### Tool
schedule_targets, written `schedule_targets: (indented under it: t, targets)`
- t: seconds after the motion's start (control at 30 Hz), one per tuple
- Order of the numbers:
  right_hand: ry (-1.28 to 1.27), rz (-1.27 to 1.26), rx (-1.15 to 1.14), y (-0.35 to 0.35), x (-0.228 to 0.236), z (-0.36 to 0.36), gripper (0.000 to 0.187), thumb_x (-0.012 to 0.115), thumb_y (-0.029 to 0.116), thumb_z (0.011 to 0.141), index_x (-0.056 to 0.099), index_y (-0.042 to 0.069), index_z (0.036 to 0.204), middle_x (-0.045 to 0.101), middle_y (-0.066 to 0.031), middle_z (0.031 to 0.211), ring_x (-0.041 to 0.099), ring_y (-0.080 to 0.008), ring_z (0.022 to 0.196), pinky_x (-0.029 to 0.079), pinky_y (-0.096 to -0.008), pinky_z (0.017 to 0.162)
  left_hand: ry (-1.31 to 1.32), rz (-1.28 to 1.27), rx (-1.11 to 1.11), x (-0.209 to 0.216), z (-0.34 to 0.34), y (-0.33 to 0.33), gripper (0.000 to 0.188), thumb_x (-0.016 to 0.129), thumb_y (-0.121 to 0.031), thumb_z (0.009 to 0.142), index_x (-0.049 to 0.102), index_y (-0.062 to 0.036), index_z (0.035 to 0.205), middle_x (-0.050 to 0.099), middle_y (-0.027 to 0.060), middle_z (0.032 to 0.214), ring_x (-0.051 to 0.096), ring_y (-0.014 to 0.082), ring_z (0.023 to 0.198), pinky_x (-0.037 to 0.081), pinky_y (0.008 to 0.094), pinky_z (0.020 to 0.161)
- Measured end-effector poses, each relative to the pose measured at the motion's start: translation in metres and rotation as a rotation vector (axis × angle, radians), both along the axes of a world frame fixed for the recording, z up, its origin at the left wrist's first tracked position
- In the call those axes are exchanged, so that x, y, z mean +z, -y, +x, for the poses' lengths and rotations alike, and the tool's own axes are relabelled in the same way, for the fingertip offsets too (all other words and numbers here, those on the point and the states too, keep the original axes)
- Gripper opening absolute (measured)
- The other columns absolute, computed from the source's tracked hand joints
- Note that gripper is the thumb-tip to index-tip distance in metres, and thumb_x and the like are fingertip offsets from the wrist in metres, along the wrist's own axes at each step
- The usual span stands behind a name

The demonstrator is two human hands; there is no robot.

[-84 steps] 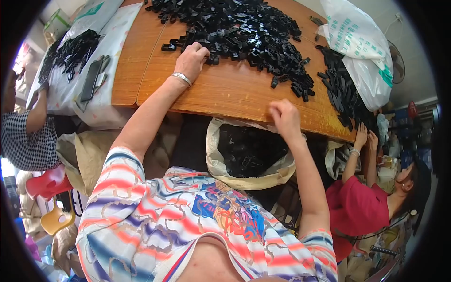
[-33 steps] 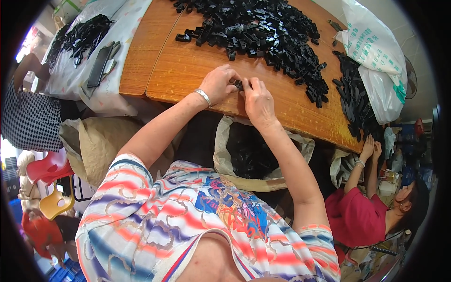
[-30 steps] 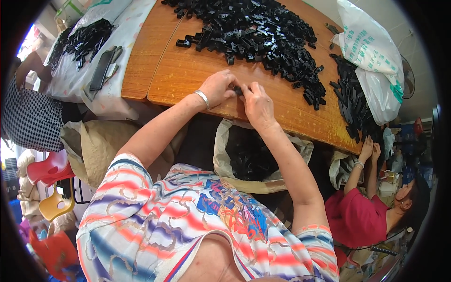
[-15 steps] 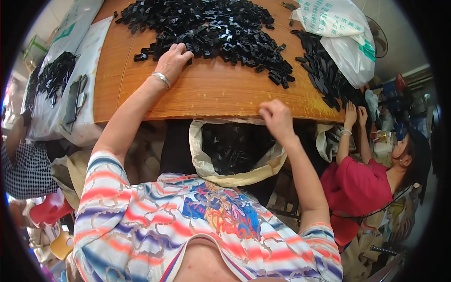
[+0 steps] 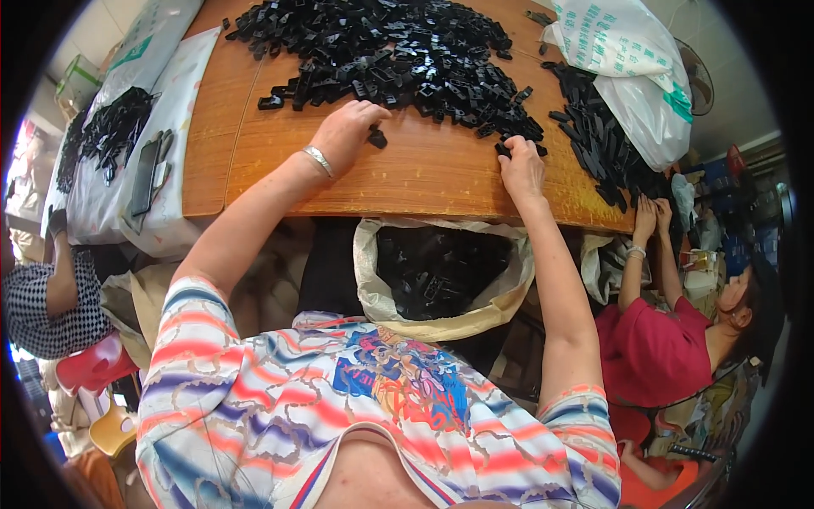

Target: Sorting and inspecting small black plastic components on a table in a workshop.

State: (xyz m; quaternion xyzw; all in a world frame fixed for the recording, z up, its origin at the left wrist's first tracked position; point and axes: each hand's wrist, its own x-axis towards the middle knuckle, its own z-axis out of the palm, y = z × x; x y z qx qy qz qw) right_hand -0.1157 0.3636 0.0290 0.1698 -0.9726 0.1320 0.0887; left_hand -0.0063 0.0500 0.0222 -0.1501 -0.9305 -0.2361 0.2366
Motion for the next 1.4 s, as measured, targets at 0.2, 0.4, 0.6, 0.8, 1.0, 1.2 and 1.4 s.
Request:
schedule_targets:
  t: [0.2, 0.4, 0.6, 0.8, 1.0, 1.2, 1.4]
  targets:
    - [0.404, -0.558, 0.194, 0.014, 0.006, 0.039, 0.014, 0.066, 0.002, 0.084, 0.067, -0.002, 0.097, 0.07, -0.0116, 0.078, 0.066, -0.018, 0.062, 0.053, -0.0309, 0.059, -0.054, 0.228, -0.027, 0.005, 0.024, -0.026, 0.036, 0.066, 0.005, 0.076, 0.062, -0.006, 0.11, 0.066, 0.0065, 0.086, 0.061, 0.0255, 0.085, 0.051, 0.0353, 0.077]
    - [0.417, -0.45, 0.268, 0.03, -0.002, 0.062, 0.017, 0.063, 0.003, 0.09, 0.067, -0.003, 0.105, 0.067, -0.0099, 0.091, 0.064, -0.0136, 0.062, 0.052, -0.0265, 0.06, 0.021, 0.225, -0.152, -0.012, 0.034, -0.059, 0.044, 0.068, 0.004, 0.074, 0.06, -0.0063, 0.116, 0.064, 0.0079, 0.091, 0.061, 0.0275, 0.089, 0.051, 0.037, 0.079]
    - [0.101, -0.36, 0.379, 0.03, -0.006, 0.069, 0.023, 0.07, 0.006, 0.085, 0.067, -0.002, 0.106, 0.065, -0.0141, 0.094, 0.067, -0.0227, 0.073, 0.053, -0.0312, 0.065, 0.018, 0.251, -0.094, -0.006, 0.041, -0.052, 0.05, 0.071, 0.003, 0.071, 0.059, -0.007, 0.119, 0.059, 0.012, 0.102, 0.059, 0.0317, 0.095, 0.051, 0.0382, 0.084]
    - [0.066, -0.308, 0.435, 0.047, -0.002, 0.08, 0.026, 0.075, 0.001, 0.075, 0.067, -0.001, 0.1, 0.063, -0.0136, 0.09, 0.065, -0.0287, 0.075, 0.054, -0.0347, 0.068, 0.028, 0.193, -0.02, -0.025, 0.037, -0.044, 0.041, 0.076, -0.006, 0.071, 0.062, -0.0057, 0.11, 0.058, 0.0127, 0.102, 0.057, 0.0328, 0.1, 0.049, 0.0391, 0.086]
    - [0.047, -0.452, 0.568, 0.085, -0.001, 0.09, 0.024, 0.073, 0.002, 0.075, 0.068, 0.003, 0.099, 0.061, -0.0142, 0.092, 0.063, -0.0352, 0.082, 0.052, -0.0415, 0.072, 0.08, 0.225, -0.003, -0.031, 0.033, -0.044, 0.032, 0.077, -0.009, 0.072, 0.064, -0.005, 0.101, 0.059, 0.0121, 0.1, 0.056, 0.0324, 0.099, 0.048, 0.0388, 0.087]
    - [0.038, -0.255, 0.629, 0.094, 0.003, 0.088, 0.025, 0.07, 0.002, 0.078, 0.067, 0.002, 0.103, 0.06, -0.0131, 0.092, 0.063, -0.0318, 0.079, 0.052, -0.0395, 0.069, 0.154, 0.269, -0.015, -0.029, 0.032, -0.043, 0.03, 0.077, -0.013, 0.072, 0.065, -0.0054, 0.098, 0.058, 0.0113, 0.096, 0.056, 0.0314, 0.096, 0.048, 0.0382, 0.084]
    - [-0.227, -0.11, 0.624, 0.089, -0.016, 0.1, 0.036, 0.066, 0.005, 0.081, 0.064, 0.007, 0.117, 0.059, -0.0113, 0.101, 0.06, -0.0321, 0.088, 0.051, -0.0415, 0.075, 0.148, 0.28, 0.049, -0.032, 0.032, -0.043, 0.027, 0.077, -0.014, 0.072, 0.065, -0.0048, 0.094, 0.058, 0.0115, 0.093, 0.056, 0.0314, 0.093, 0.048, 0.0385, 0.082]
